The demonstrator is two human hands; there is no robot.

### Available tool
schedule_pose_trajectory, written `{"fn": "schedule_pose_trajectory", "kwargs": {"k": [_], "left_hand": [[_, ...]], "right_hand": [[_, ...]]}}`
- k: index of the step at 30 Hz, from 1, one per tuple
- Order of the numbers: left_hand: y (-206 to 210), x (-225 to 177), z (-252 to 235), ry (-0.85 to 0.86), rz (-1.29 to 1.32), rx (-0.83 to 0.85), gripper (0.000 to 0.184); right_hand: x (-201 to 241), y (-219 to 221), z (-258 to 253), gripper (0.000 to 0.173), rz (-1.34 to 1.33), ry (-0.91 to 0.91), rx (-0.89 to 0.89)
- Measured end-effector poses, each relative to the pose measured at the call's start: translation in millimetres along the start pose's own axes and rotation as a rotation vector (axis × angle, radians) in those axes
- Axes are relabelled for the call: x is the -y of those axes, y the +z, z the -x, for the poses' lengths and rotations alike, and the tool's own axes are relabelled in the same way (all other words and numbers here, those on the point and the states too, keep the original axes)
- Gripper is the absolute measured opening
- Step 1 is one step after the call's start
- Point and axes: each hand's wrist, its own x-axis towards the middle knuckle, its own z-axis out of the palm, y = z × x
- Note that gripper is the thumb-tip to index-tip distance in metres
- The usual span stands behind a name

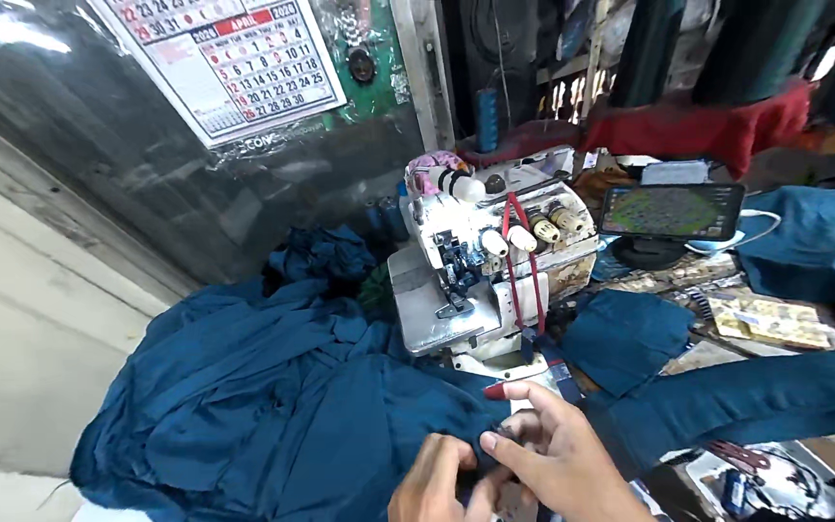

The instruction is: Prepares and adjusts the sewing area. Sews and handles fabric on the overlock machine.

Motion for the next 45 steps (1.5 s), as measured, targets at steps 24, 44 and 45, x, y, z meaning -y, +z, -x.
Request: {"fn": "schedule_pose_trajectory", "kwargs": {"k": [24, 44, 45], "left_hand": [[22.9, 42.7, -89.3, 0.288, -0.453, -0.013, 0.029], [-14.4, -26.7, -81.8, 0.333, -0.02, 0.186, 0.018], [-12.2, -33.7, -84.2, 0.347, -0.014, 0.185, 0.018]], "right_hand": [[-44.5, 1.1, -6.5, 0.025, 0.41, -0.033, -0.081], [68.7, -153.2, -55.2, 0.046, 1.006, -0.244, -0.254], [65.5, -151.1, -63.9, 0.051, 1.075, -0.217, -0.261]]}}
